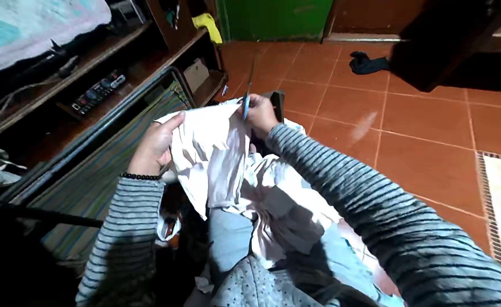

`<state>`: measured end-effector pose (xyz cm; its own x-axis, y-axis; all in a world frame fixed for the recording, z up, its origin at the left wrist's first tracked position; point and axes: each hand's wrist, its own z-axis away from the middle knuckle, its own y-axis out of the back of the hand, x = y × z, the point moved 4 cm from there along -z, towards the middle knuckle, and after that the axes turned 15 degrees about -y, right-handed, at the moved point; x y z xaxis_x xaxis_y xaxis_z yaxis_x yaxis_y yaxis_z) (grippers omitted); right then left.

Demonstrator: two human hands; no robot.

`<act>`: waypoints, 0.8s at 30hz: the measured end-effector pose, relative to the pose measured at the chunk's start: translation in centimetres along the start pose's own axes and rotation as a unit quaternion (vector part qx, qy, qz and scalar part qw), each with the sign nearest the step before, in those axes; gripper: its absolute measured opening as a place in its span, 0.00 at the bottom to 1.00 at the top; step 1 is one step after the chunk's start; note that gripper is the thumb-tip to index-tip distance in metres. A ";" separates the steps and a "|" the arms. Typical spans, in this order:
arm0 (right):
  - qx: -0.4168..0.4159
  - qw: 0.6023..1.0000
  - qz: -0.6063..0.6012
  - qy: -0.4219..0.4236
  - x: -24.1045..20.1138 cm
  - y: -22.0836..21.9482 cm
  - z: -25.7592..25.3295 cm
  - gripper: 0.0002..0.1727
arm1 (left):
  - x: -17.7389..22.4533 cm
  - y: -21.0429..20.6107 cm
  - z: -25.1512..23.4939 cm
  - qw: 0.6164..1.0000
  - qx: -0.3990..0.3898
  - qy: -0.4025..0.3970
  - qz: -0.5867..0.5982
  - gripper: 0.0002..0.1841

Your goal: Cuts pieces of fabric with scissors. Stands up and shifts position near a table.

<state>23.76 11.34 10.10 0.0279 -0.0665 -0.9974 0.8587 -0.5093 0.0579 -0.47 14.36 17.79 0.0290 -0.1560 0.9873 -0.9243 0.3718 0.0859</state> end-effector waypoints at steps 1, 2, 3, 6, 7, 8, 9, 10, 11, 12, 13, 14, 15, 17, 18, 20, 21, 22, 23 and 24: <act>0.021 1.000 -0.001 -0.003 -1.5 1.5 -1.6 0.10 | 0.7 0.5 -1.3 1.000 0.022 -0.009 0.001 0.17; 0.038 0.999 0.000 0.005 -3.1 3.1 -3.0 0.10 | 1.6 0.9 -2.3 0.999 0.031 -0.019 0.010 0.17; 0.054 0.998 0.004 0.027 -4.9 4.7 -4.1 0.10 | 2.7 1.0 -3.0 0.999 0.032 -0.032 0.024 0.17; 0.066 0.993 0.022 0.100 -10.0 8.9 -4.7 0.11 | 5.6 -0.1 -2.7 0.995 0.028 -0.078 0.051 0.15; 0.059 0.992 0.017 0.109 -10.9 9.9 -4.2 0.10 | 5.9 -0.7 -2.3 0.993 0.022 -0.087 0.075 0.14; 0.050 0.993 0.011 0.107 -11.4 10.8 -3.4 0.08 | 5.7 -1.2 -1.8 0.991 0.006 -0.087 0.104 0.13; 0.036 0.995 0.001 0.097 -11.4 11.4 -2.3 0.05 | 5.1 -1.7 -1.2 0.988 -0.016 -0.080 0.129 0.14; 0.019 0.996 -0.008 0.085 -11.0 12.0 -1.2 0.02 | 4.1 -2.2 -0.4 0.986 -0.041 -0.067 0.147 0.15; 0.003 0.997 -0.011 0.075 -10.0 12.6 -0.1 0.01 | 2.6 -2.7 0.3 0.984 -0.060 -0.046 0.164 0.16; -0.012 0.998 -0.007 0.067 -8.5 13.3 0.8 0.03 | 0.4 -3.0 1.1 0.979 -0.078 -0.020 0.188 0.18; -0.023 0.998 0.006 0.057 -6.4 13.8 1.8 0.04 | -2.3 -3.2 2.0 0.972 -0.081 0.006 0.220 0.19; -0.027 0.998 0.026 0.046 -4.1 14.4 2.9 0.05 | -5.5 -3.3 3.1 0.962 -0.062 0.033 0.264 0.20; -0.026 0.998 0.041 0.034 -1.6 14.9 4.0 0.06 | -8.7 -3.6 4.6 0.955 -0.013 0.062 0.291 0.20; -0.011 0.999 0.050 -0.004 3.1 15.8 6.1 0.07 | -15.0 -5.1 7.7 0.958 0.109 0.118 0.237 0.18; 0.002 0.998 0.044 -0.032 5.4 16.1 7.1 0.07 | -17.8 -6.0 9.2 0.971 0.119 0.130 0.162 0.16; 0.032 0.993 0.039 -0.103 9.5 16.7 8.6 0.10 | -21.0 -8.2 12.4 0.998 0.002 0.068 0.019 0.19; 0.051 0.989 0.036 -0.133 11.4 16.8 9.3 0.11 | -21.4 -9.5 13.6 0.996 -0.076 0.016 -0.048 0.22; 0.066 0.984 0.031 -0.162 13.1 16.9 9.9 0.11 | -21.2 -10.8 14.6 0.982 -0.147 -0.023 -0.117 0.26; 0.076 0.980 0.022 -0.183 14.6 16.9 10.7 0.10 | -20.7 -12.0 15.1 0.957 -0.210 -0.049 -0.194 0.31; 0.083 0.975 0.016 -0.204 15.9 16.9 11.4 0.10 | -20.1 -13.2 15.4 0.923 -0.269 -0.057 -0.269 0.38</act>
<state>32.87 -8.12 -4.33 -0.1814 -0.4034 -0.8969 0.7651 -0.6308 0.1290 5.28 -1.47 -5.29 0.3600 -0.5346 0.7646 -0.4650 0.6077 0.6438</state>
